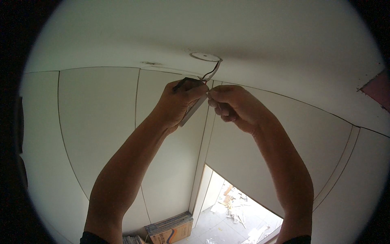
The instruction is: The person connects electrical wires to a ceiling light fixture. They strip and twist wires together, then secure them into the fixture's terminal block. The person works overhead near a ceiling junction box in a room with white tiled walls.
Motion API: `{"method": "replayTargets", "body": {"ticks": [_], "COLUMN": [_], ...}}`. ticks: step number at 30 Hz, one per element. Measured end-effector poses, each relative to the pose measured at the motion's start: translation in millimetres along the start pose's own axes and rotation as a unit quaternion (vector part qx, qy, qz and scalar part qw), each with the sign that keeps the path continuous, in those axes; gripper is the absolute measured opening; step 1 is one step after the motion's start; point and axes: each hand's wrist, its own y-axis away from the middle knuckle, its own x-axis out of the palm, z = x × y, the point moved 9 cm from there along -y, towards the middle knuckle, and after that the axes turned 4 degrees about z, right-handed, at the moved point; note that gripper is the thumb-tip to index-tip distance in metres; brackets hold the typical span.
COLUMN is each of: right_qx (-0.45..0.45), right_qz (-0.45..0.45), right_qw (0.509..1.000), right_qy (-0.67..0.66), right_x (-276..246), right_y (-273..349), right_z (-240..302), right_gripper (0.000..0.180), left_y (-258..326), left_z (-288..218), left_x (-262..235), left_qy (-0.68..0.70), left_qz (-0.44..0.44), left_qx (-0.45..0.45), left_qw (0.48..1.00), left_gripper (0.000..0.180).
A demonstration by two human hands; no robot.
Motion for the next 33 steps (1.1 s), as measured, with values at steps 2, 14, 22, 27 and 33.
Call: {"method": "replayTargets", "body": {"ticks": [2,14,22,27,33], "right_qx": [0.008,-0.303,-0.390,-0.288,-0.014], "right_qz": [0.003,-0.257,-0.294,-0.248,-0.046], "right_qw": [1.000,0.650,0.514,0.802,0.998], "right_qy": [-0.005,0.648,0.705,0.461,-0.028], "right_x": [14.2,52.4,64.1,31.7,16.8], "right_y": [1.8,49.0,53.2,31.1,5.9], "right_z": [2.1,65.9,65.2,49.3,-0.1], "right_gripper": [0.020,0.013,0.012,0.009,0.027], "left_y": [0.4,5.2,7.3,7.6,-0.6], "left_z": [0.9,-2.8,-6.0,-3.6,-0.8], "left_x": [-3.8,-0.9,-0.1,0.5,-4.4], "left_qy": [0.003,0.014,0.026,0.006,-0.010], "left_qz": [-0.010,-0.023,-0.025,-0.024,0.014], "left_qx": [0.004,0.002,0.009,0.001,0.015], "left_qw": [1.000,1.000,0.999,1.000,1.000], "left_gripper": [0.016,0.017,0.019,0.024,0.025]}}
